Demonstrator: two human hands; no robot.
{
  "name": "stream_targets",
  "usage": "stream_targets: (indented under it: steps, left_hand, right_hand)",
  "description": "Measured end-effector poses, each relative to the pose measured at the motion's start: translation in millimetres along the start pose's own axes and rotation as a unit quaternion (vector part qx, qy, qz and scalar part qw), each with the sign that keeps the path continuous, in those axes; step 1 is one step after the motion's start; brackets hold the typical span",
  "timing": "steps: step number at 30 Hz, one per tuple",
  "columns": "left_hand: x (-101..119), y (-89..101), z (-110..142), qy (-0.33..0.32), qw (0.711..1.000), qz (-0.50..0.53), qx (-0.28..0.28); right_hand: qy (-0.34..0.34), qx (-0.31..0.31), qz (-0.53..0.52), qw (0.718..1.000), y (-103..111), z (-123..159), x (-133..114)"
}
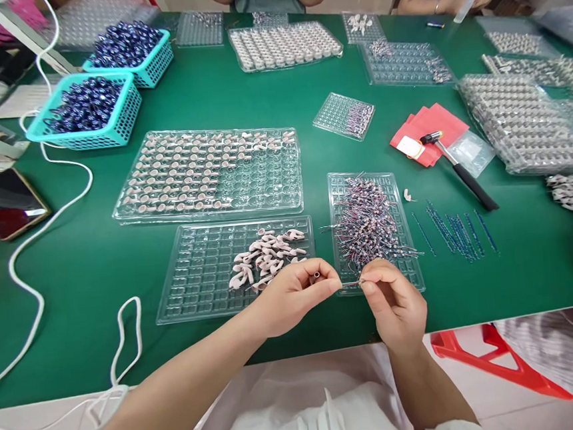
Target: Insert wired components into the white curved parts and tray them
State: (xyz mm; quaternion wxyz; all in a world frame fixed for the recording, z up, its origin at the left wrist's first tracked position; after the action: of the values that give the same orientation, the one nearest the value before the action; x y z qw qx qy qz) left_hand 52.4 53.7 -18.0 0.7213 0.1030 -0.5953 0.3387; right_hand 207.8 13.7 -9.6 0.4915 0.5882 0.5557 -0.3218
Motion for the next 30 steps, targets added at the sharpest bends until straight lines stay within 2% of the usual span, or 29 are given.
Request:
stream_targets:
  steps: [6,11,14,17,20,30]
  left_hand:
    - [-3.0,5.2,6.9,-0.029,0.998,-0.059,0.019]
    - [-4.5,4.1,4.0,-0.071,0.994,-0.079,0.036]
    - [-4.5,5.7,0.4,-0.077,0.994,-0.035,0.062]
    - [-11.9,11.9,-1.4,-0.048,0.992,0.052,0.106]
    - [-17.6,14.5,-2.2,-0.036,0.985,0.115,0.122]
    - [-17.0,16.1,-2.1,-0.061,0.974,0.164,0.143]
  right_hand:
    - [-0.007,0.047,0.034,0.998,6.3,3.5,2.8]
    - [0.003,0.044,0.06,0.997,3.9,2.8,-0.2]
    - [0.016,0.049,0.069,0.996,3.1,1.8,-3.5]
    - [0.022,0.065,0.087,0.994,3.9,1.8,-5.5]
    - [0.027,0.068,0.101,0.992,3.6,2.1,-6.4]
    - [0.025,0.061,0.11,0.992,3.3,2.7,-6.1]
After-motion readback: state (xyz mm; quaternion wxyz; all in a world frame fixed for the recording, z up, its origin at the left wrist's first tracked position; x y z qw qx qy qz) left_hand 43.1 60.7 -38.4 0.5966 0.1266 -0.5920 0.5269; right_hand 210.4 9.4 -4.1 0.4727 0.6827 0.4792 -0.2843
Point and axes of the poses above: each hand's wrist, its own z-axis away from the middle knuckle, its own y-axis out of the back of the hand, x = y × z, the point moved 7 cm from there along -z, towards the middle knuckle, and after that the axes turned 15 degrees about -x, right-handed, at the moved point
